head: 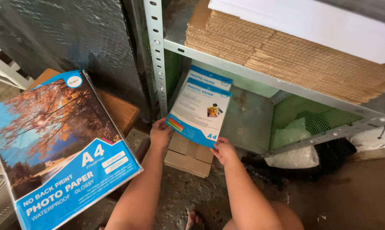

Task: The person sits on a low stool and organizes stationery items. They place a yellow notepad on a shelf, followed by several packages of photo paper and photo sticker paper, stacking them neatly on the shelf.

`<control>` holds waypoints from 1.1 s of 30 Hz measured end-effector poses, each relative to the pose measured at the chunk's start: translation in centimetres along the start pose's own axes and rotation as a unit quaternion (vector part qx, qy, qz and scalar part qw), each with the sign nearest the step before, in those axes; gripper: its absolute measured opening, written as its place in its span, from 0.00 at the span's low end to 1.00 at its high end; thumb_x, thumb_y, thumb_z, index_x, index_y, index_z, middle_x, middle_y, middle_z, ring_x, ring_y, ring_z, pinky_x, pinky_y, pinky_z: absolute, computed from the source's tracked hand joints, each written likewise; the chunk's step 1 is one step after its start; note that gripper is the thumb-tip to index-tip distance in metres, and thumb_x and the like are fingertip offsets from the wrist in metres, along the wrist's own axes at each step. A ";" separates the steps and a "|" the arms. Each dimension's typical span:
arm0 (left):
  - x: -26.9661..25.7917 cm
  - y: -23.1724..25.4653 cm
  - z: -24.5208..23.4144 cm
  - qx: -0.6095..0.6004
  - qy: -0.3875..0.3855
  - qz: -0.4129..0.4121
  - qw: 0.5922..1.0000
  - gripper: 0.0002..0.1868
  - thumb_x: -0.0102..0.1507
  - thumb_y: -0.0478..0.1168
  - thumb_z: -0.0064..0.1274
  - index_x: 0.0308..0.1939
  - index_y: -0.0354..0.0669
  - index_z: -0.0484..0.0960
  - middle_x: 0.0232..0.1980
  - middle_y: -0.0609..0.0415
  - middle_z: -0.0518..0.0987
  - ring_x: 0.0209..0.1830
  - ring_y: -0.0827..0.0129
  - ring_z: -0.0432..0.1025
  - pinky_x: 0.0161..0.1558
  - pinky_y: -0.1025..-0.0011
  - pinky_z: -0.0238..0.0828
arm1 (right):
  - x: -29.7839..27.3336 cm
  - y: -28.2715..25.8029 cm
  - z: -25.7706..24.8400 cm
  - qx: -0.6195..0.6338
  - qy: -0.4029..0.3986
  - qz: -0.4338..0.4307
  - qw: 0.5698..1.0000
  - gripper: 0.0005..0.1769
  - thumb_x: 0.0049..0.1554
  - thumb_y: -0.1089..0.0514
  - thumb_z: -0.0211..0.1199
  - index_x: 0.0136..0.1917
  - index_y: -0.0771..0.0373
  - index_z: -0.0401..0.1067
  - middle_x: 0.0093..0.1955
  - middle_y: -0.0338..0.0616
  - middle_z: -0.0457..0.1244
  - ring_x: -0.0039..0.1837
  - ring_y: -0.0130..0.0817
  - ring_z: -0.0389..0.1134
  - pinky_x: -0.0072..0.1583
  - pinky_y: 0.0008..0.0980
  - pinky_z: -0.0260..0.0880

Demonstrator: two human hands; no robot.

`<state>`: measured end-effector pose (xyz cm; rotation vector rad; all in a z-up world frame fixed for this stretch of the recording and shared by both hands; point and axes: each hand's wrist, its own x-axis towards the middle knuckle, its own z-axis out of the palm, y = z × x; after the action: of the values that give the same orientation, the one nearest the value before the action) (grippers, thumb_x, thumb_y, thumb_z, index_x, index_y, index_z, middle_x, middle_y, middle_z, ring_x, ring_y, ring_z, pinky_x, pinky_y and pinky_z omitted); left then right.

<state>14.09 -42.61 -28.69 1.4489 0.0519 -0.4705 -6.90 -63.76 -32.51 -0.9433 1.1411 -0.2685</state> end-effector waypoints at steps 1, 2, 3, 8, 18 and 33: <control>-1.0 1.4 0.2 0.001 -0.001 -0.002 1.000 0.26 0.61 0.29 0.55 0.64 0.38 0.77 0.44 0.41 0.77 0.40 0.61 0.76 0.39 0.67 0.80 | 0.6 0.3 0.1 0.001 0.002 0.002 1.000 0.20 0.62 0.70 0.55 0.62 0.51 0.61 0.55 0.37 0.51 0.56 0.38 0.60 0.61 0.40 0.78; -2.0 2.8 0.5 0.000 -0.010 -0.020 1.000 0.27 0.61 0.30 0.56 0.66 0.39 0.76 0.48 0.41 0.78 0.44 0.61 0.76 0.42 0.66 0.79 | 1.2 0.6 0.1 0.005 0.012 0.004 1.000 0.19 0.62 0.70 0.55 0.62 0.51 0.61 0.56 0.38 0.51 0.56 0.39 0.60 0.61 0.42 0.78; -3.0 4.4 0.8 -0.003 -0.019 -0.037 0.999 0.28 0.61 0.31 0.57 0.68 0.41 0.75 0.51 0.41 0.79 0.47 0.61 0.76 0.45 0.64 0.78 | 1.8 0.7 0.2 0.009 0.022 0.004 1.000 0.19 0.62 0.69 0.55 0.62 0.51 0.62 0.57 0.39 0.52 0.57 0.40 0.60 0.62 0.44 0.78; -2.1 2.8 1.0 0.004 -0.031 -0.031 0.999 0.29 0.60 0.33 0.59 0.67 0.43 0.76 0.50 0.44 0.78 0.46 0.63 0.75 0.45 0.69 0.77 | 3.1 0.3 1.2 0.047 0.056 0.010 0.997 0.18 0.64 0.67 0.56 0.65 0.52 0.64 0.60 0.46 0.53 0.61 0.45 0.61 0.64 0.45 0.77; -1.0 1.8 2.6 -0.046 -0.082 -0.044 0.995 0.45 0.60 0.37 0.66 0.78 0.36 0.61 0.71 0.25 0.63 0.70 0.43 0.62 0.69 0.50 0.64 | 4.5 -0.9 1.5 0.017 0.084 0.015 0.996 0.22 0.66 0.65 0.53 0.71 0.51 0.61 0.63 0.52 0.55 0.62 0.47 0.63 0.65 0.46 0.76; -3.3 6.8 4.3 -0.146 -0.075 -0.124 0.979 0.42 0.62 0.38 0.66 0.77 0.42 0.64 0.76 0.45 0.65 0.80 0.51 0.56 0.78 0.46 0.44 | 7.0 -2.0 2.5 -0.016 0.093 -0.025 0.995 0.27 0.63 0.69 0.56 0.73 0.53 0.61 0.67 0.65 0.54 0.64 0.56 0.66 0.66 0.50 0.74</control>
<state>12.37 -45.45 -20.63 1.1200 0.1761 -0.7441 -1.21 -68.09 -35.31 -0.9914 1.2957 -0.3857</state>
